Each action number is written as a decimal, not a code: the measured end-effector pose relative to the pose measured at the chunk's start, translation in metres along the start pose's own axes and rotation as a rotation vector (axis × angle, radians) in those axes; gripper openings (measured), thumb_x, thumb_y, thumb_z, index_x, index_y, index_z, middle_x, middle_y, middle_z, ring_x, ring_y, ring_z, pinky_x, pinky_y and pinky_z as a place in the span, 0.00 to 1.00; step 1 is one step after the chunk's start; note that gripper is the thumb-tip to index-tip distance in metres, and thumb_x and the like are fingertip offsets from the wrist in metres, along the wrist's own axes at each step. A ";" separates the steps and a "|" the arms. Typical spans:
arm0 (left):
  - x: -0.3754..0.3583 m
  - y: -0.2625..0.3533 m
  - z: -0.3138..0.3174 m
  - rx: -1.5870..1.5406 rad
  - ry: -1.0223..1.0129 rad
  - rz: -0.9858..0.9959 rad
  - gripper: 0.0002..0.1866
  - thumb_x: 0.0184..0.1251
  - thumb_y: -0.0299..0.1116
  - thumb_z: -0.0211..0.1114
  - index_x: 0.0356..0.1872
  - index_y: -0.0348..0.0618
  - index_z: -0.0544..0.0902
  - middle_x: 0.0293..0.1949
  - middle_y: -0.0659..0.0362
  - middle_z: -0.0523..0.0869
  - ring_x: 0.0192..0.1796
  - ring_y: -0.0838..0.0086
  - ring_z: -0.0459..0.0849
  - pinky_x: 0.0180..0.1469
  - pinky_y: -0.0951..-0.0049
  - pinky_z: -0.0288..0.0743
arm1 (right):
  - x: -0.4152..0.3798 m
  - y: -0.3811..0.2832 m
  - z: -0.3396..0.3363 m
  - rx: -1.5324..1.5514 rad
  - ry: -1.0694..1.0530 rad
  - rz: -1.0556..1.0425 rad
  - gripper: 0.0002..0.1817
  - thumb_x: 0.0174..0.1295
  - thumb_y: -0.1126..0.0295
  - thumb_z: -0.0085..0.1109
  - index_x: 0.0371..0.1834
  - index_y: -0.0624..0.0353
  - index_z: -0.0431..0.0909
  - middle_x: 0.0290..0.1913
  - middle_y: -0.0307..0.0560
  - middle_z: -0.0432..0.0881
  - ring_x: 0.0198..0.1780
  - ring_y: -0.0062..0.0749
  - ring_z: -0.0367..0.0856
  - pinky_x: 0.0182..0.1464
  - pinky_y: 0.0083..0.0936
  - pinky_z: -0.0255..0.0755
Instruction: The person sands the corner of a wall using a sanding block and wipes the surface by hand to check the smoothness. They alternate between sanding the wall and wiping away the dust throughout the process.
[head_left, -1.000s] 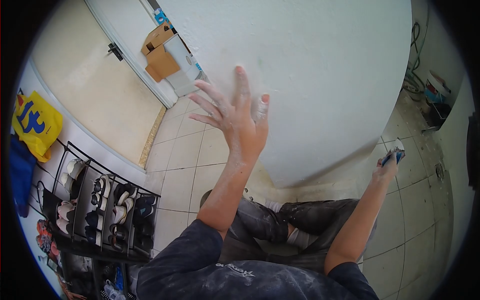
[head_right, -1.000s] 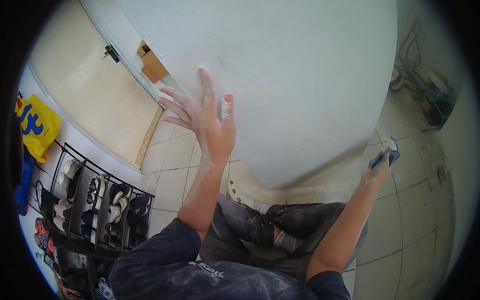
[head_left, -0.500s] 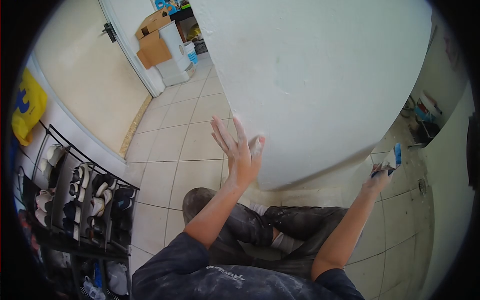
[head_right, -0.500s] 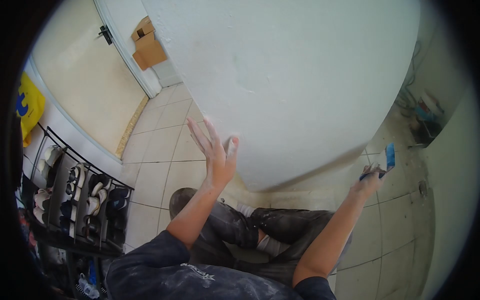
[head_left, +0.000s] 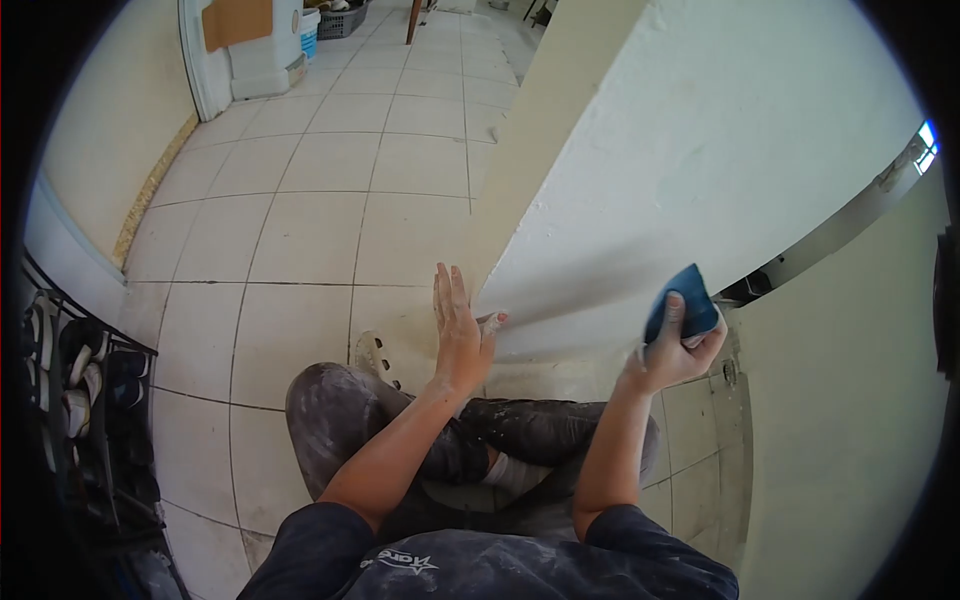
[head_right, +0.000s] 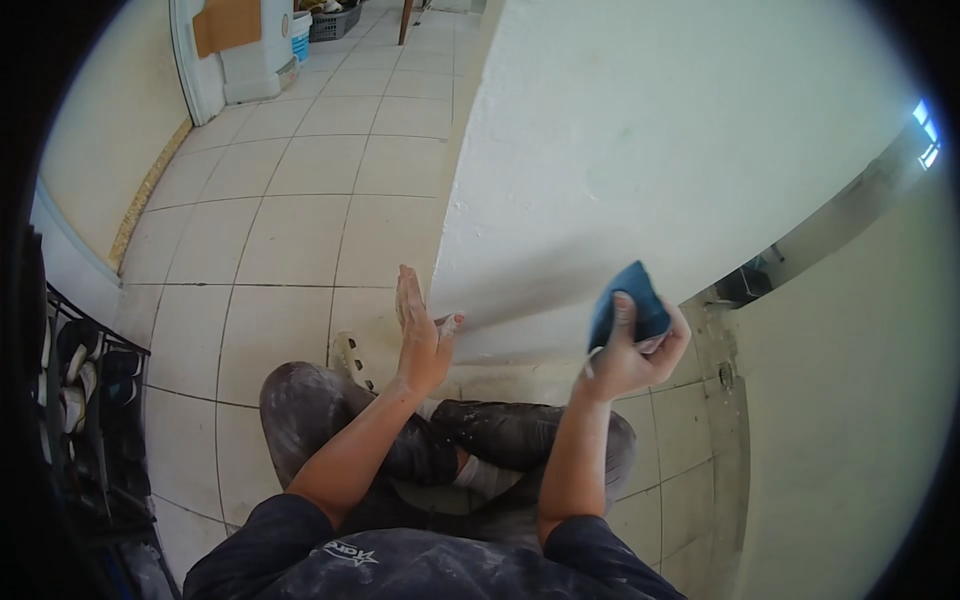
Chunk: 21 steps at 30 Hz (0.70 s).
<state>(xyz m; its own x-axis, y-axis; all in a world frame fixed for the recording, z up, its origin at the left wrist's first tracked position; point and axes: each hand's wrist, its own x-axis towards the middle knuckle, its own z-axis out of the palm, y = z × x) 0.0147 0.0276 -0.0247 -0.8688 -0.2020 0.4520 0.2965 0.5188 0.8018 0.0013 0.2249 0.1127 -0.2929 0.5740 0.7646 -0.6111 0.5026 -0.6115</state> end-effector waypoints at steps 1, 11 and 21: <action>-0.001 -0.001 0.000 -0.020 0.004 0.003 0.48 0.72 0.38 0.63 0.78 0.33 0.37 0.78 0.34 0.34 0.79 0.36 0.37 0.78 0.43 0.41 | -0.008 -0.020 0.014 -0.019 0.003 -0.121 0.23 0.51 0.79 0.78 0.47 0.62 0.74 0.38 0.40 0.77 0.40 0.22 0.75 0.43 0.19 0.73; 0.006 0.008 -0.025 0.034 -0.174 -0.087 0.47 0.74 0.42 0.59 0.80 0.43 0.35 0.79 0.37 0.30 0.79 0.35 0.33 0.78 0.43 0.37 | -0.025 -0.084 0.125 0.114 0.116 -0.306 0.33 0.47 0.71 0.82 0.53 0.60 0.69 0.44 0.48 0.77 0.38 0.28 0.83 0.42 0.18 0.84; 0.013 0.010 -0.039 0.050 -0.362 -0.157 0.44 0.77 0.48 0.53 0.80 0.47 0.35 0.80 0.39 0.31 0.80 0.37 0.33 0.78 0.43 0.37 | -0.005 -0.094 0.140 -0.211 0.153 -0.562 0.16 0.50 0.68 0.81 0.33 0.62 0.81 0.23 0.31 0.64 0.26 0.21 0.62 0.29 0.21 0.55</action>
<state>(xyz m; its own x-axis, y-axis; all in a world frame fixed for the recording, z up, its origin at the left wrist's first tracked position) 0.0221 -0.0024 0.0047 -0.9884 0.0192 0.1508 0.1367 0.5462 0.8264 -0.0427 0.0844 0.1950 0.1500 0.2630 0.9531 -0.4782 0.8630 -0.1629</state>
